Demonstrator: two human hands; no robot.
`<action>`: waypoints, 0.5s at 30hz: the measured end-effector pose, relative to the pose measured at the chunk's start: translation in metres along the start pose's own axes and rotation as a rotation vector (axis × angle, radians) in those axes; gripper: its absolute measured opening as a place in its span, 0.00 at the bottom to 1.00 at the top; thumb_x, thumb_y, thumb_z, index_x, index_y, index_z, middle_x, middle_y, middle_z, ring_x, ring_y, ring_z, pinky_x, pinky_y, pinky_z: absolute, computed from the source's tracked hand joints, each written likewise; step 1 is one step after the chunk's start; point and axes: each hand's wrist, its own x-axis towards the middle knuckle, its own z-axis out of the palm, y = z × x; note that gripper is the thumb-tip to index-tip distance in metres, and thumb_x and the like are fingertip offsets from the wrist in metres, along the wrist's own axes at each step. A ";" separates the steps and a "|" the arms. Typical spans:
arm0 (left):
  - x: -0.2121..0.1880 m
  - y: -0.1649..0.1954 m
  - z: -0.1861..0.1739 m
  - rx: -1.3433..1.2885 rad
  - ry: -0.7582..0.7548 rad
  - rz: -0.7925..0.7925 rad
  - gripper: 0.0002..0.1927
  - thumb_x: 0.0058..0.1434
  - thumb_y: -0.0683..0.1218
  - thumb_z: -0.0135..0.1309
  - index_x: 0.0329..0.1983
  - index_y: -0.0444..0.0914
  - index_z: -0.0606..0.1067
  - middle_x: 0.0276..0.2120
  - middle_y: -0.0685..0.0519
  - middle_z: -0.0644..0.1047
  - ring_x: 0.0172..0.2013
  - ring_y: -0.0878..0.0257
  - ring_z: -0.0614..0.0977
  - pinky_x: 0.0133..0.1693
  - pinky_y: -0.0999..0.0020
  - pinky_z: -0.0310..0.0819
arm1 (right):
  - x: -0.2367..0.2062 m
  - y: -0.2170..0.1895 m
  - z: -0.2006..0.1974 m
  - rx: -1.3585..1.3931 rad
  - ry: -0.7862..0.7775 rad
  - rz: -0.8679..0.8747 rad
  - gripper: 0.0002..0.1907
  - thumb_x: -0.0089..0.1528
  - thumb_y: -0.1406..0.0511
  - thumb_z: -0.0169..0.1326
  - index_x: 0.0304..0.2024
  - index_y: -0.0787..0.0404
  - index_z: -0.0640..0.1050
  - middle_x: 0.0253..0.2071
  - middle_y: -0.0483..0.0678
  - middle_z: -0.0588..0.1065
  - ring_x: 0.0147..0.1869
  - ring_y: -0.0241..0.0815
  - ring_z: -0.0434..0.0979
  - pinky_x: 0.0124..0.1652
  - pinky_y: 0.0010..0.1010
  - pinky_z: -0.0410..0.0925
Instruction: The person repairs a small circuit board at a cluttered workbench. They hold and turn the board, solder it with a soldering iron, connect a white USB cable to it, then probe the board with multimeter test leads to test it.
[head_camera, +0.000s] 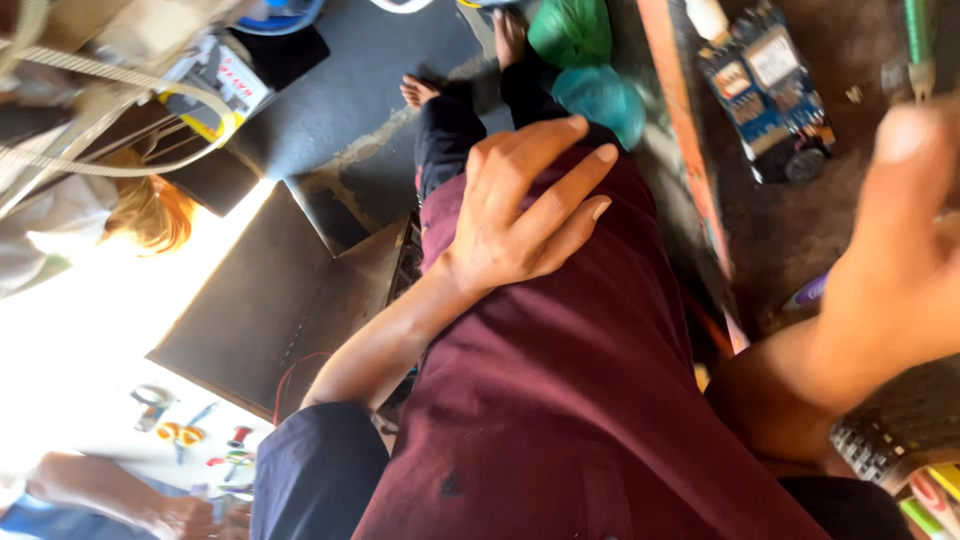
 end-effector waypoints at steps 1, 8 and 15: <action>-0.005 0.000 -0.007 -0.010 0.004 0.003 0.22 0.68 0.43 0.68 0.62 0.37 0.74 0.57 0.47 0.73 0.55 0.54 0.78 0.53 0.60 0.71 | -0.004 -0.009 0.008 0.031 0.027 -0.041 0.05 0.74 0.74 0.59 0.49 0.73 0.77 0.46 0.53 0.75 0.38 0.36 0.70 0.37 0.21 0.63; -0.051 0.004 -0.045 0.085 0.234 -0.119 0.16 0.67 0.45 0.62 0.56 0.39 0.76 0.37 0.54 0.77 0.40 0.58 0.80 0.43 0.61 0.73 | -0.010 -0.052 0.059 0.136 -0.141 -0.063 0.06 0.73 0.74 0.62 0.47 0.73 0.78 0.44 0.52 0.76 0.35 0.33 0.69 0.34 0.20 0.62; -0.114 -0.006 -0.078 0.304 0.602 -0.319 0.11 0.69 0.51 0.55 0.52 0.45 0.74 0.35 0.56 0.77 0.36 0.60 0.80 0.40 0.66 0.71 | 0.036 -0.014 0.131 0.106 -0.368 0.032 0.07 0.73 0.71 0.61 0.48 0.69 0.76 0.41 0.50 0.75 0.35 0.33 0.72 0.37 0.20 0.66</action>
